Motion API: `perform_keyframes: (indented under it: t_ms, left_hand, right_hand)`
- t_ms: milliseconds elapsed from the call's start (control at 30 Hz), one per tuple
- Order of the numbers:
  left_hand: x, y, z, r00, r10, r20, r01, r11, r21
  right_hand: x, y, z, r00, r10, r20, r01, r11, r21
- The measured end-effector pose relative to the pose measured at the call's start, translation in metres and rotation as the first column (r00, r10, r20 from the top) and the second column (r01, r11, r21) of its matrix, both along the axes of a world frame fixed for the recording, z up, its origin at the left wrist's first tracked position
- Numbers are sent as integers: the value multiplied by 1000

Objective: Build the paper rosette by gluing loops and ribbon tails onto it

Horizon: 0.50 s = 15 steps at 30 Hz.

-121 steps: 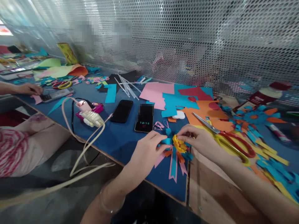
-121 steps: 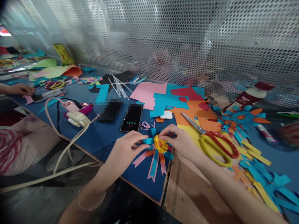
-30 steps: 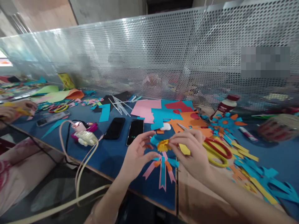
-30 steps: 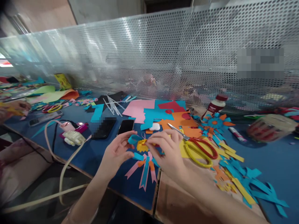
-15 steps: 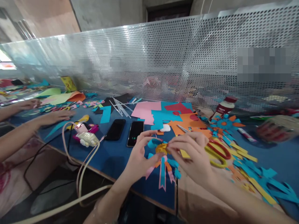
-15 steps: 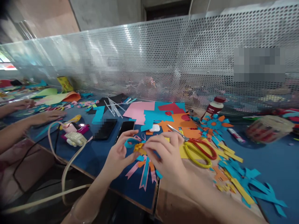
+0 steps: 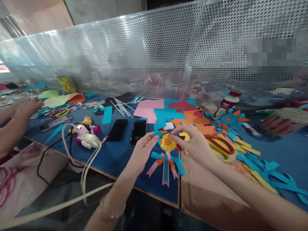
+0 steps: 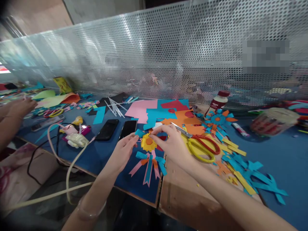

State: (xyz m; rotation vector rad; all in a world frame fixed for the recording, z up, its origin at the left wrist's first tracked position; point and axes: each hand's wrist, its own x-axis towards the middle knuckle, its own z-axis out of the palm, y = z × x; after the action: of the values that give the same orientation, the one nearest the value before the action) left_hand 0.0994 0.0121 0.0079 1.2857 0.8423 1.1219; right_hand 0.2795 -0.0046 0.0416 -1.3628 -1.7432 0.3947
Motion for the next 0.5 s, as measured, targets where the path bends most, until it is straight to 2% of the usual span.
perform_keyframes:
  t_ms: [200, 367, 500]
  left_hand:
    - [-1, 1, -4, 998, 31, -49, -29, 998, 48]
    - [-5, 5, -8, 965, 192, -180, -142, 956, 255]
    - [-7, 7, -8, 932, 245, -268, -142, 925, 353]
  right_hand:
    - [-2, 1, -3, 1000, -19, 4, 19, 1000, -10]
    - [-2, 1, -6, 1000, -14, 15, 14, 1000, 2]
    - [-3, 1, -6, 1000, -14, 28, 13, 1000, 15]
